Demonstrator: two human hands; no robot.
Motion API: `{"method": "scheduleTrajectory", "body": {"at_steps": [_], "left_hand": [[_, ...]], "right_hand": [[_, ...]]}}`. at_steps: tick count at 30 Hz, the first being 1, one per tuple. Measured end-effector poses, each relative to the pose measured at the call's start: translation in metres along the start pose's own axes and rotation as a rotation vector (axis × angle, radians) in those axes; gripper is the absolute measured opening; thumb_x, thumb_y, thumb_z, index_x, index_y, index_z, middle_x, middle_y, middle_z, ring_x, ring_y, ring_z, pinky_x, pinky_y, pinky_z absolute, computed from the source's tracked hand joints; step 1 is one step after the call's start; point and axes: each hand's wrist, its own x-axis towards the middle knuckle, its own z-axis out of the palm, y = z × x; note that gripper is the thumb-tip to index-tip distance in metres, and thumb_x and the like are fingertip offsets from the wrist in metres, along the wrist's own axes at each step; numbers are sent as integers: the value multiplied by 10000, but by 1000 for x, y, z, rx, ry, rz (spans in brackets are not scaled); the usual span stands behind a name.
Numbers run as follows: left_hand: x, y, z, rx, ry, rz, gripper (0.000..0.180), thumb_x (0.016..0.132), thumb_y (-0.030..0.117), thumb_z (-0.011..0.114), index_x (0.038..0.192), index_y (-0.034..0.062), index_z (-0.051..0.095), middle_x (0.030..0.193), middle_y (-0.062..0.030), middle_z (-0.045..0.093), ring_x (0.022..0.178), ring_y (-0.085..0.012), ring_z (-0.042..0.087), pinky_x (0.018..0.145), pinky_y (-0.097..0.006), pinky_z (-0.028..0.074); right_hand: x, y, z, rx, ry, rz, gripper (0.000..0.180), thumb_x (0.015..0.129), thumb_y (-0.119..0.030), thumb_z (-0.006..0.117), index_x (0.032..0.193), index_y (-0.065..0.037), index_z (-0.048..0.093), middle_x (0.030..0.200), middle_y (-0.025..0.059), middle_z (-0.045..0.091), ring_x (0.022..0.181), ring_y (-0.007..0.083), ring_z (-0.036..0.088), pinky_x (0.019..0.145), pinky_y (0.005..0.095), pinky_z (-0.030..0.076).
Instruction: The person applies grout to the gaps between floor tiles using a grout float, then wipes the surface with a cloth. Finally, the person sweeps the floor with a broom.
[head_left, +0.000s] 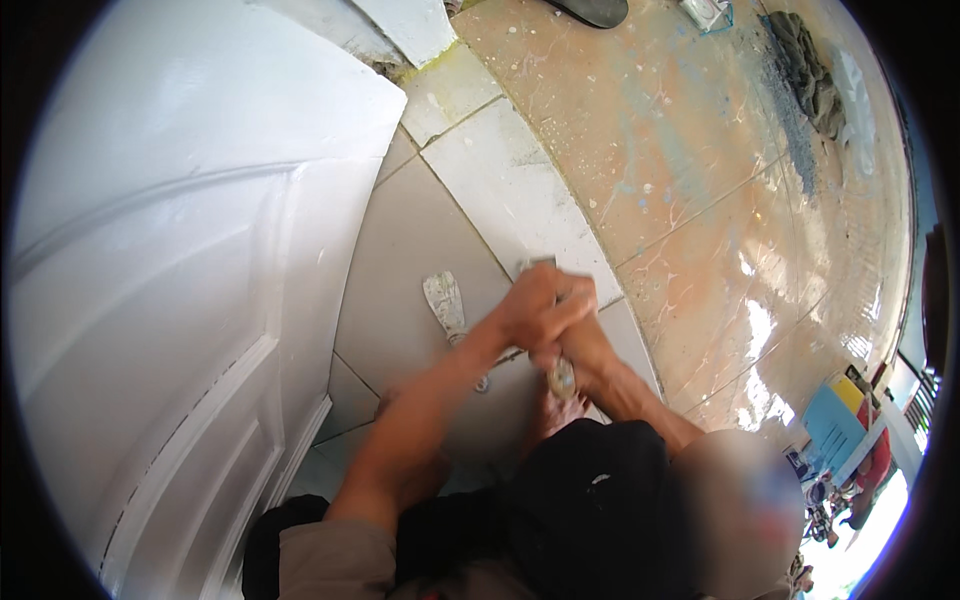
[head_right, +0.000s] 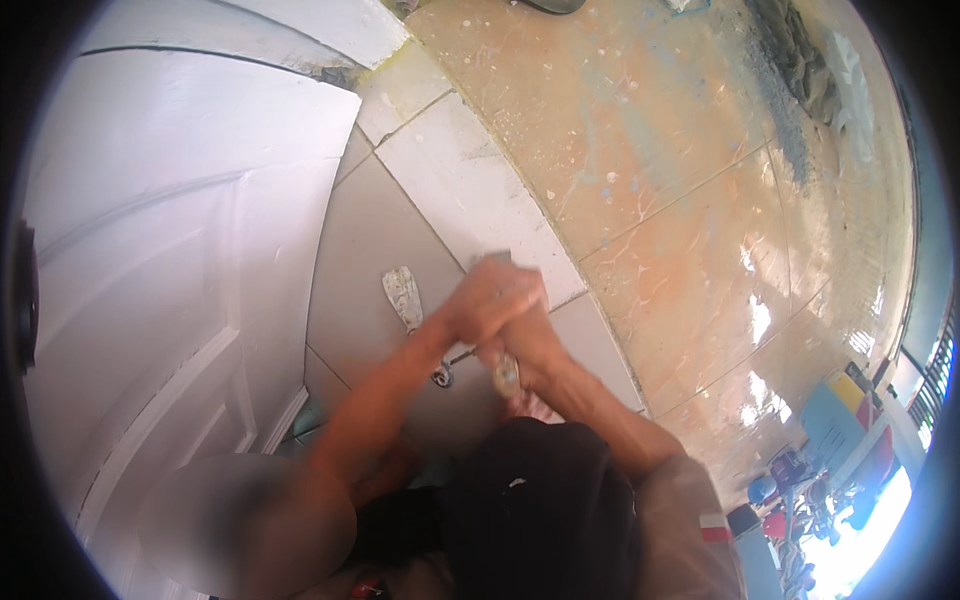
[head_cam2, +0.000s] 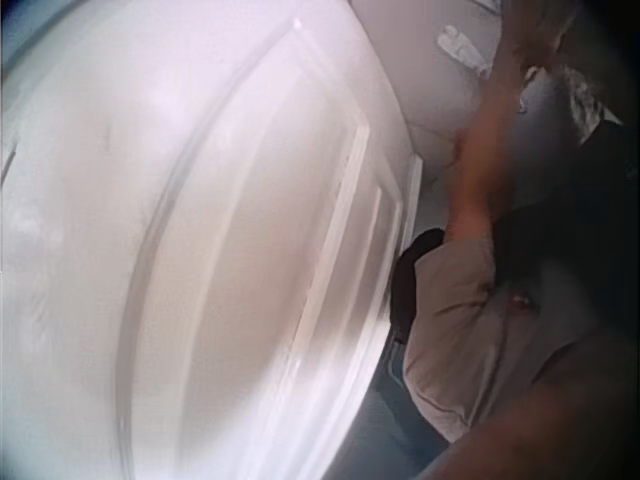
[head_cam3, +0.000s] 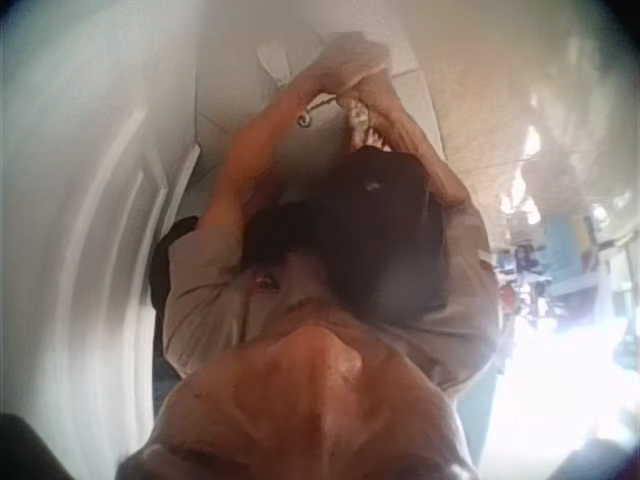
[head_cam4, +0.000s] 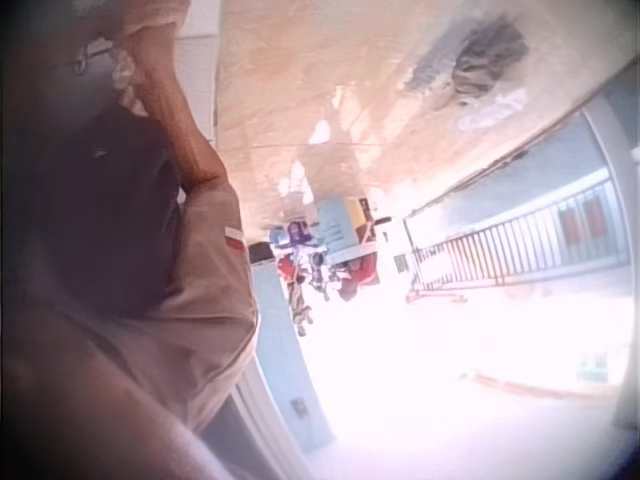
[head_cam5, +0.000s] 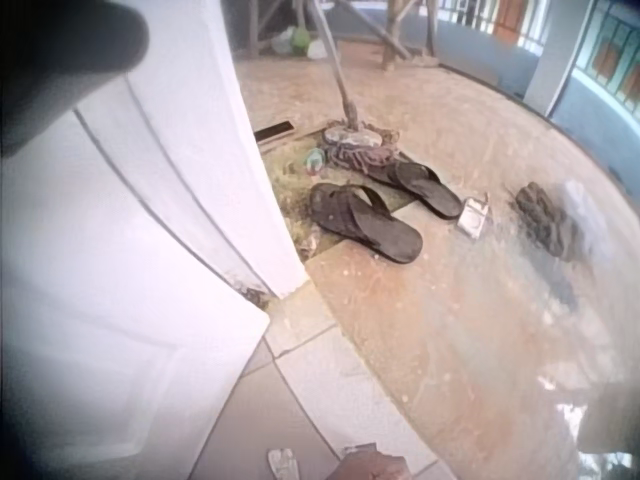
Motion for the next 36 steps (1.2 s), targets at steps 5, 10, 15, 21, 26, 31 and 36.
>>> {"method": "scheduleTrajectory", "body": {"at_steps": [5,10,15,21,26,31,36], "left_hand": [[71,-15,-79,362,62,557,403,801,456,643,870,61,612,742,-149,620,686,-362,651,611,-430,506],[84,-21,-91,353,63,613,454,720,486,670,885,67,608,766,-108,612,667,-369,648,580,-458,504],[10,-10,-16,80,39,251,316,777,352,648,866,55,590,778,-132,604,689,-345,636,589,-467,469],[111,-3,-132,364,98,681,451,664,454,692,875,63,608,774,-150,640,692,-390,656,592,-433,514],[45,-25,-54,358,106,594,387,705,402,656,872,59,597,744,-131,591,664,-361,624,588,-450,490],[53,-25,-75,485,142,575,415,863,469,586,862,54,615,785,-147,626,737,-372,643,637,-444,495],[130,6,-144,397,78,664,460,709,497,662,823,58,585,725,-156,630,666,-379,665,584,-430,520]], "right_hand": [[72,-50,8,280,-21,77,149,969,20,493,992,-69,609,829,89,634,583,151,607,442,319,443],[85,-65,15,341,-36,109,147,1003,-20,432,944,-65,559,784,63,593,485,142,541,376,318,399],[9,-21,13,278,27,227,139,1062,-79,423,1118,-93,550,875,59,624,542,125,599,380,292,457],[107,-133,45,643,-108,118,182,1088,-130,402,1016,-64,556,705,14,567,478,107,550,352,262,403],[40,-54,31,314,101,146,192,1110,-145,380,1069,-98,562,748,28,592,484,104,554,368,257,423],[64,-58,32,261,114,116,175,1083,-122,415,1006,-58,559,715,13,577,465,112,537,374,273,416],[127,-124,23,425,-256,100,241,1090,-147,425,865,-109,501,686,1,530,460,70,472,371,239,388]]}}
